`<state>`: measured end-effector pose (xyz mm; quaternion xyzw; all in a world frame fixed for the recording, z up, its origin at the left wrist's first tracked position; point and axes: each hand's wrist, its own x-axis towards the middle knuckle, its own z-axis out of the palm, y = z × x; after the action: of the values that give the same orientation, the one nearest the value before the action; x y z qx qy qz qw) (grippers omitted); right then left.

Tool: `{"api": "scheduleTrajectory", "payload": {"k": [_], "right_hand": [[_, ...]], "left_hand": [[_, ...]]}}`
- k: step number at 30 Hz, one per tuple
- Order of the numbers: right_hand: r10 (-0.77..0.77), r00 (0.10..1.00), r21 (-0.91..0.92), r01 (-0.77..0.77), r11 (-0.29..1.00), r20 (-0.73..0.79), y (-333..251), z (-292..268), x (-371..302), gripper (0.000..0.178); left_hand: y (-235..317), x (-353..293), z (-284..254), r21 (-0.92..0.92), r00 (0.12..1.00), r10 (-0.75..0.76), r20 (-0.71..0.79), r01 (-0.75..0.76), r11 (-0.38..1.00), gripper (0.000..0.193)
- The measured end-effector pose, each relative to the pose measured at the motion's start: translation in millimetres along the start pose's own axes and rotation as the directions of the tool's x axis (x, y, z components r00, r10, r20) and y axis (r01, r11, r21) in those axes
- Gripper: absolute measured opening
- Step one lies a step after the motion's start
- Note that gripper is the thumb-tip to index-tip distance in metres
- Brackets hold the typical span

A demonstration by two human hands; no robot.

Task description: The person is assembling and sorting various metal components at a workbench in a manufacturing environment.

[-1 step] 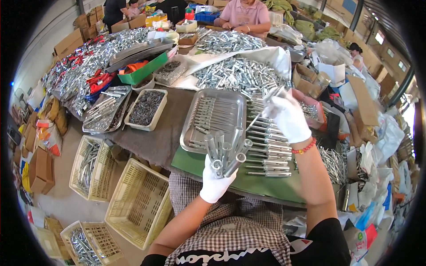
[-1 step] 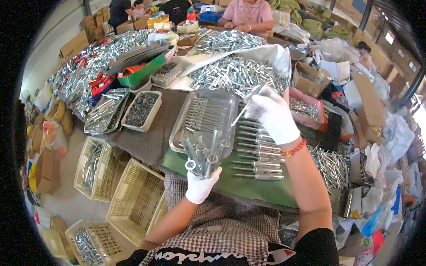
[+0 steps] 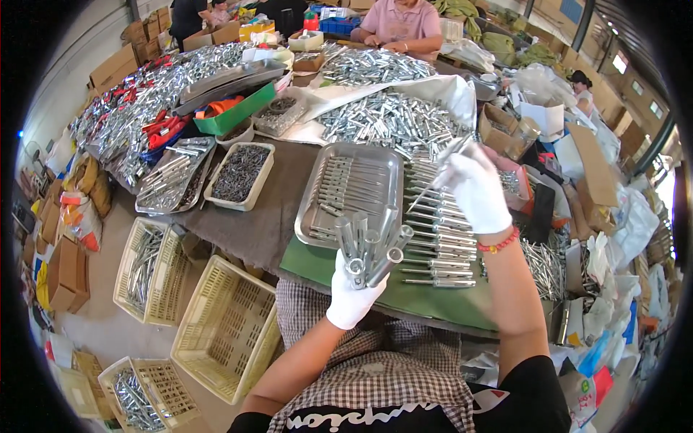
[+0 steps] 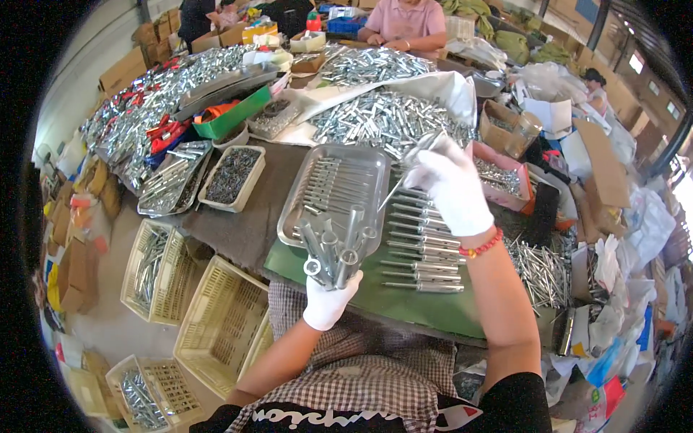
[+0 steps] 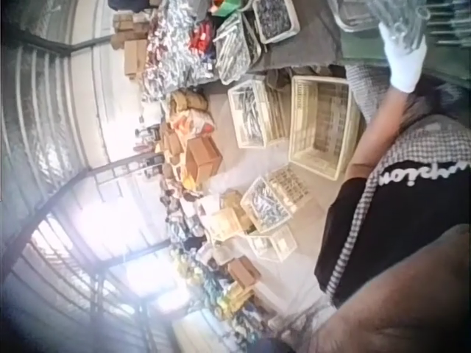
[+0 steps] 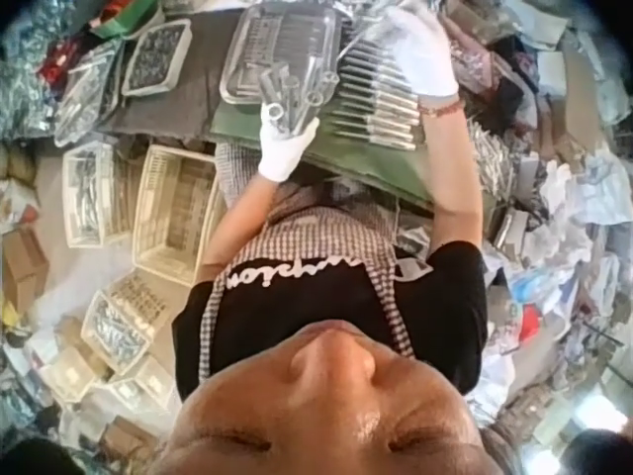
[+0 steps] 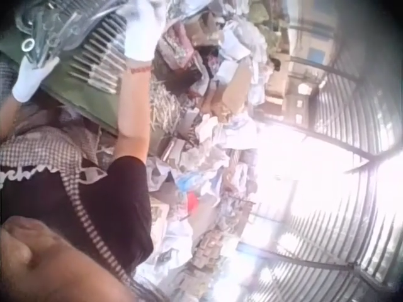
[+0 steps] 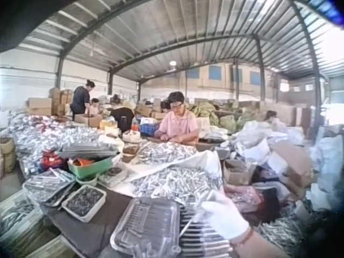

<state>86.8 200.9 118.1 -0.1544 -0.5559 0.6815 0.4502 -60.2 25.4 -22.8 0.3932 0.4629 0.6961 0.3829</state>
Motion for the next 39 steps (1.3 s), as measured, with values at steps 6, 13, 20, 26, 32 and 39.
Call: {"api": "scheduleTrajectory", "payload": {"k": [6,13,20,26,32,39], "right_hand": [[-0.205,0.979,-0.293,0.191,0.937,-0.015,-41,66,-39,0.053],[-0.303,0.95,-0.433,0.305,0.848,0.077,-49,82,-68,0.061],[-0.178,0.962,-0.7,0.272,0.661,0.205,-25,85,-63,0.052],[-0.157,0.929,-0.792,0.368,0.487,0.334,-24,82,-60,0.043],[-0.225,0.856,-0.805,0.515,0.294,0.465,-28,84,-62,0.043],[-0.196,0.848,-0.804,0.529,0.271,0.493,-22,82,-67,0.049]], "left_hand": [[1,0,-1,0.009,0.999,0.038,-0.038,-0.038,0.999,0.057],[-5,3,2,0.308,0.964,0.262,-0.041,-0.237,0.921,0.055],[4,6,-1,0.397,0.96,0.278,0.0,-0.255,0.882,0.053],[-2,7,-1,0.31,0.974,0.227,-0.008,-0.214,0.926,0.055],[-25,1,-11,0.188,0.994,0.111,-0.021,-0.105,0.977,0.082],[-20,7,-9,0.336,0.958,0.284,0.033,-0.278,0.9,0.048]]}}
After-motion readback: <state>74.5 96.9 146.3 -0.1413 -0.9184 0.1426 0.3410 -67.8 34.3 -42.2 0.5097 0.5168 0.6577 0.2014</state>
